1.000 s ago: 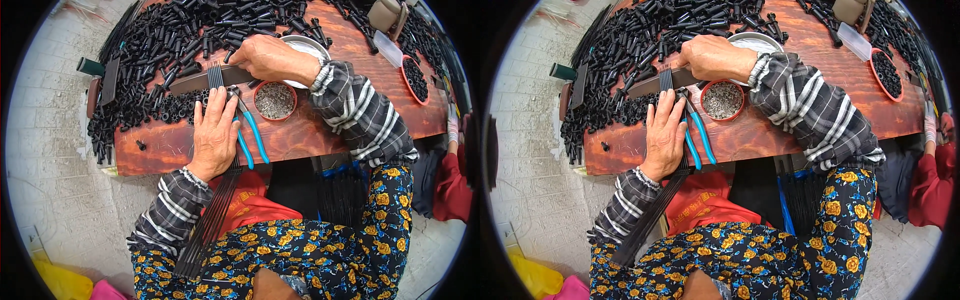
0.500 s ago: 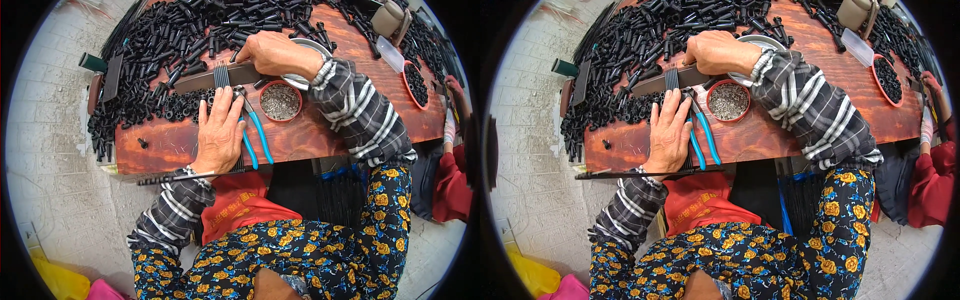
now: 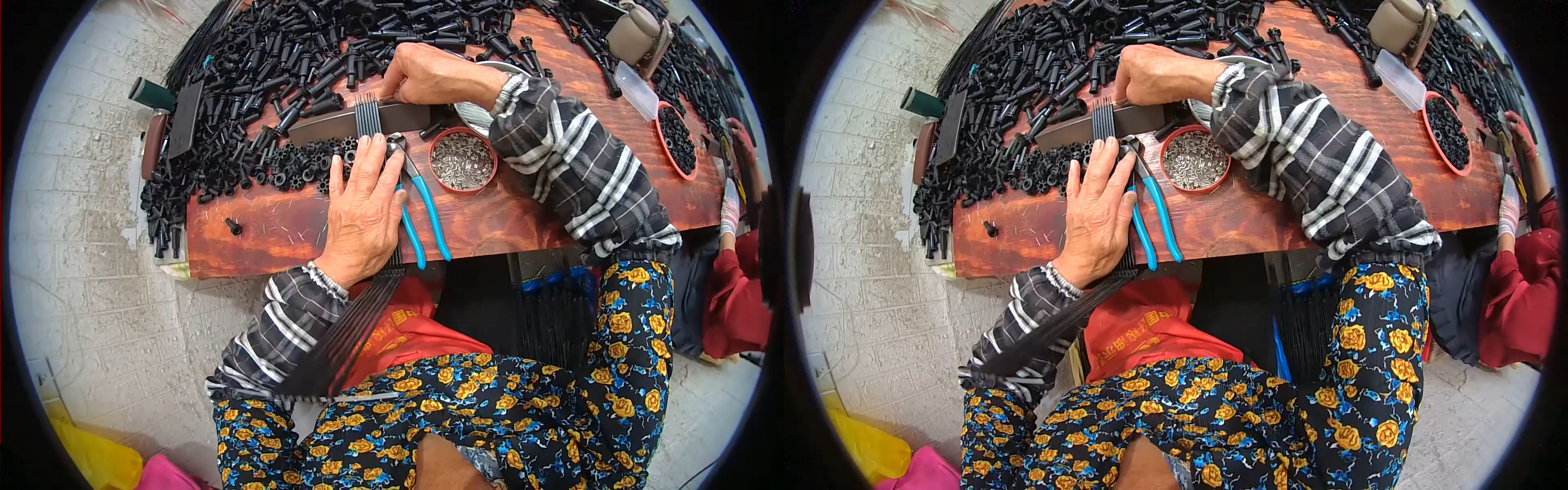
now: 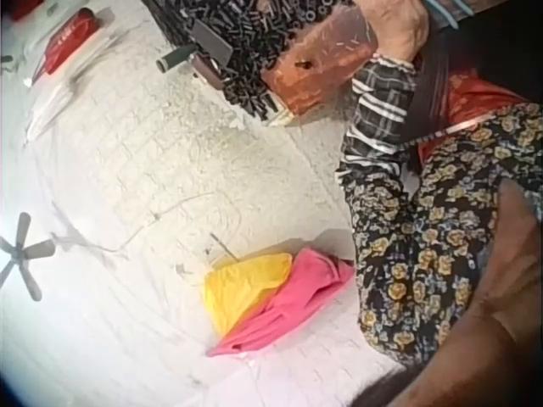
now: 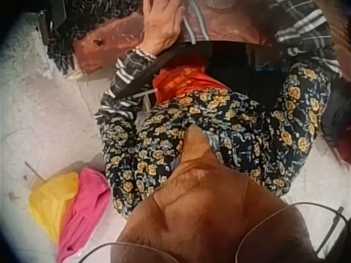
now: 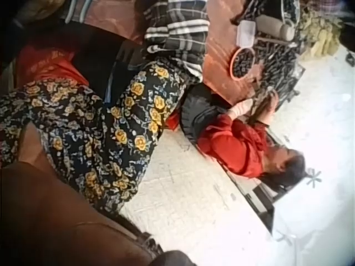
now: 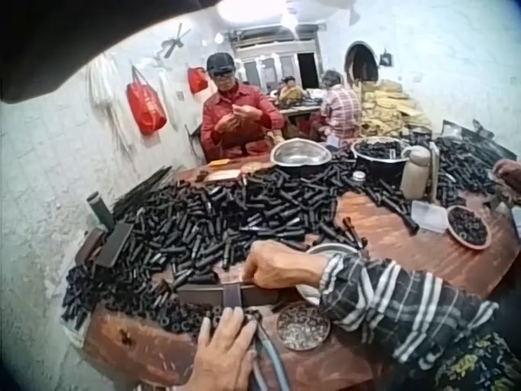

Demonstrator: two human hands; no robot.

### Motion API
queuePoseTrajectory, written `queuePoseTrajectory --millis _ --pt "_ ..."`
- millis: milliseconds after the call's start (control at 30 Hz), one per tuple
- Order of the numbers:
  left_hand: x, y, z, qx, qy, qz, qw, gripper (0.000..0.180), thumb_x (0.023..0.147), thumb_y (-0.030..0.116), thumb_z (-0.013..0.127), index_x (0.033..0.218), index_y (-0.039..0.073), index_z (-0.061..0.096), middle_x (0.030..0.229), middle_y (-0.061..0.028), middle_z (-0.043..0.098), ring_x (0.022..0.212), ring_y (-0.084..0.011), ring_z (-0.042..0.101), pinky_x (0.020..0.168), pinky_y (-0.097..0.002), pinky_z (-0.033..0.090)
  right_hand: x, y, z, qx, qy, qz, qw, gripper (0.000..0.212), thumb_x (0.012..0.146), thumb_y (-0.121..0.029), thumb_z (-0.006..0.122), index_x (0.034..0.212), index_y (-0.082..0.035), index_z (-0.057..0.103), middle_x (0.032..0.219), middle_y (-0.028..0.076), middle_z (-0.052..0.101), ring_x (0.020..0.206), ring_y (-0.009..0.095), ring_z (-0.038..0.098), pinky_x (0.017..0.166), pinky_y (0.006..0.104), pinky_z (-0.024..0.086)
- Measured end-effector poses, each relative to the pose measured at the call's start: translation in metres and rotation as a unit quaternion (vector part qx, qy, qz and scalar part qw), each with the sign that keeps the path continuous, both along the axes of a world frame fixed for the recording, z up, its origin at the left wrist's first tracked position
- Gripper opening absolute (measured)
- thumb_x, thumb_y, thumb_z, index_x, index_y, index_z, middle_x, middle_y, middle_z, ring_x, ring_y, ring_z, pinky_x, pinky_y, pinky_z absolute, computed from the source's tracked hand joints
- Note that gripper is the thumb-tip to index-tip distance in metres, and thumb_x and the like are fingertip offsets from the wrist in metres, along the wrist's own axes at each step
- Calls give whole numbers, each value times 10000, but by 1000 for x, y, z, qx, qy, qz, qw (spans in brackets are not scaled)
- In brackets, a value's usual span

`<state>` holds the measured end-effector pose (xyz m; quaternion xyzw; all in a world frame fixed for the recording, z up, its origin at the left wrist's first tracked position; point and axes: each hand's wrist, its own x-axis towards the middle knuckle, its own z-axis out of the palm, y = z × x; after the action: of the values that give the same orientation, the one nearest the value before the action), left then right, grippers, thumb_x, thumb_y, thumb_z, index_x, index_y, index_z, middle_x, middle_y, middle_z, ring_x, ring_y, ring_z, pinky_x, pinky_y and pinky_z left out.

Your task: The recorder is assembling small black industrial components by inserting pins and using pliers to crimp or secure them at a shared workbench.

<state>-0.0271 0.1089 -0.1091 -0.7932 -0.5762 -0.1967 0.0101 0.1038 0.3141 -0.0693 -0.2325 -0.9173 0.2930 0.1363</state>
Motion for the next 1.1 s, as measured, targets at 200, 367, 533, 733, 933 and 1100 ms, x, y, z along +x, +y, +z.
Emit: queuePoseTrajectory --millis 200,367,533,733,933,1100 --pt "0 1 -1 5 -1 -5 1000 434 915 172 510 1322 28 463 1436 -196 359 1373 -338 290 1101 -544 179 -16 -15 6 12 24 -65 998 248 681 -58 635 904 39 687 800 193 682 787 287 675 698 355 521" --pt "-2 1 -2 6 -1 -5 1000 433 919 173 504 1324 28 460 1438 -197 355 1374 -339 287 1101 -545 178 -13 -9 -6 148 55 -85 984 249 694 -133 696 914 -15 695 814 158 690 787 291 677 698 383 524" --pt "-2 -1 -3 13 11 -2 1000 440 916 162 501 1333 29 451 1444 -192 346 1376 -340 283 1102 -545 178 70 -11 35 93 -206 -123 966 225 613 -175 710 733 13 682 665 170 644 646 271 641 592 375 501" --pt "0 0 -4 13 8 -7 1000 459 908 160 511 1343 32 445 1449 -184 341 1374 -340 288 1100 -554 172 116 -15 9 85 -119 -118 982 140 622 -66 661 703 45 633 640 173 622 597 266 610 543 383 457" --pt "0 0 -5 6 9 -1 1000 461 905 156 517 1347 40 449 1454 -170 340 1379 -337 282 1101 -554 167 116 -13 -1 115 -100 -127 980 98 635 -42 616 668 49 605 621 183 599 587 286 603 542 393 452" --pt "-2 0 -5 6 11 1 1000 466 904 149 517 1352 42 445 1460 -164 336 1382 -335 280 1101 -556 166 119 -15 -5 125 -39 -134 982 100 669 -56 611 662 44 602 621 184 598 592 282 608 549 396 452"
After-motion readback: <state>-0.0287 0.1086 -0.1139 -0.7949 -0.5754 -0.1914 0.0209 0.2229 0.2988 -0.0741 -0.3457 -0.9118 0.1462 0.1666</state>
